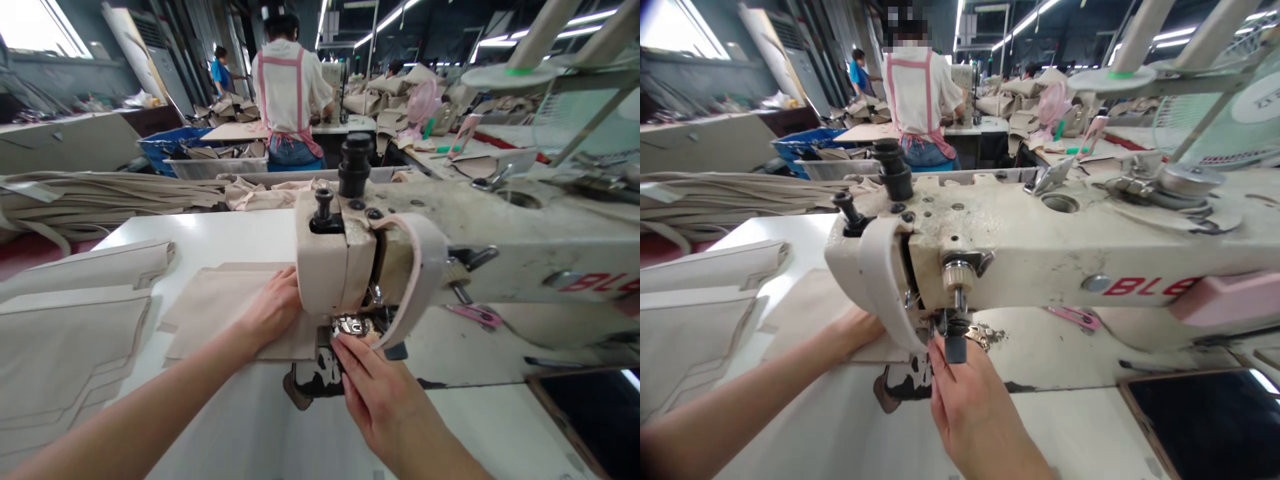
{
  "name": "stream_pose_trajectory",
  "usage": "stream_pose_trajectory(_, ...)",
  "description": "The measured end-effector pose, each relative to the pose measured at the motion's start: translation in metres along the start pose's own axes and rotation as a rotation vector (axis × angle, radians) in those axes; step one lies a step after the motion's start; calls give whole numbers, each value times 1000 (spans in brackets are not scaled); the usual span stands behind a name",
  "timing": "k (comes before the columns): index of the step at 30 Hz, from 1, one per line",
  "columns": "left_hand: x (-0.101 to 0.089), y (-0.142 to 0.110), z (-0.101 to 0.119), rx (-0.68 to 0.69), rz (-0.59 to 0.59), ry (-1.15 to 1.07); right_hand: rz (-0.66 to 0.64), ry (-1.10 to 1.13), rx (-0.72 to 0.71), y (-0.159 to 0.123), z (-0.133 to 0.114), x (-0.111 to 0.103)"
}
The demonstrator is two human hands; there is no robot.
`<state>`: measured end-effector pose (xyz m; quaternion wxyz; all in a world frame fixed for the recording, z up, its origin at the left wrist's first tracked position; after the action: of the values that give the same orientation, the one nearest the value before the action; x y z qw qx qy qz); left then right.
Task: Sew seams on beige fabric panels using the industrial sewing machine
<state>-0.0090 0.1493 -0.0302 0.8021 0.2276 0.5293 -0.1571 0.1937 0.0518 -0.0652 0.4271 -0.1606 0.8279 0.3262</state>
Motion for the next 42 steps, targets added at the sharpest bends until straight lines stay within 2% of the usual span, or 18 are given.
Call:
stream_pose_trajectory(2, 2, -7, 8, -31, -11, 56, 36, 287, 143, -10, -1, -5)
stream_pose_trajectory(5, 11, -31, 31, -122, -23, 171, 103, 1047, 588, -28, -9, -11)
stream_pose_trajectory(7, 21, -53, 47, -216, -5, 321, 24, 1511, 817, -35, -22, -11)
stream_pose_trajectory(9, 32, -74, 58, -223, 81, 405, -110, 1727, 877, -34, -34, -11)
stream_pose_trajectory(11, 40, -89, 63, -120, 187, 328, -118, 1727, 887, -25, -39, -11)
stream_pose_trajectory(12, 42, -93, 63, -47, 213, 231, -60, 1675, 899, -19, -39, -12)
stream_pose_trajectory(14, 41, -93, 64, 37, 177, -22, 78, 1541, 921, -7, -32, -13)
stream_pose_trajectory(15, 39, -89, 64, 33, 141, -153, 118, 1486, 924, -1, -28, -13)
stream_pose_trajectory(17, 32, -78, 64, -65, 94, -374, 147, 1434, 910, 5, -20, -12)
stream_pose_trajectory(19, 25, -66, 63, -152, 64, -471, 142, 1434, 900, 8, -15, -9)
stream_pose_trajectory(23, 21, -50, 62, -100, 0, -493, 145, 1433, 901, 7, -14, -4)
stream_pose_trajectory(29, 29, -45, 58, -112, 33, -632, 151, 1358, 937, 11, -15, -3)
stream_pose_trajectory(33, 32, -44, 58, -113, 70, -616, 156, 1313, 955, 13, -14, -3)
stream_pose_trajectory(37, 30, -42, 58, -74, 55, -604, 148, 1303, 969, 13, -15, -2)
stream_pose_trajectory(42, 29, -41, 58, -88, 63, -597, 156, 1280, 968, 14, -15, -2)
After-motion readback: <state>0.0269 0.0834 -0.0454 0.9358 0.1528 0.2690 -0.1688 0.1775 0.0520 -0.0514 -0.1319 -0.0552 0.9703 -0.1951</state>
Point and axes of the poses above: each hand's wrist, its own y-axis towards the middle knuckle, its own x-axis out of the palm, z = x × y, the point moved 1 cm from there along y, towards the middle knuckle, and after that the axes turned 1 degree about -x, right-handed, at the moved point
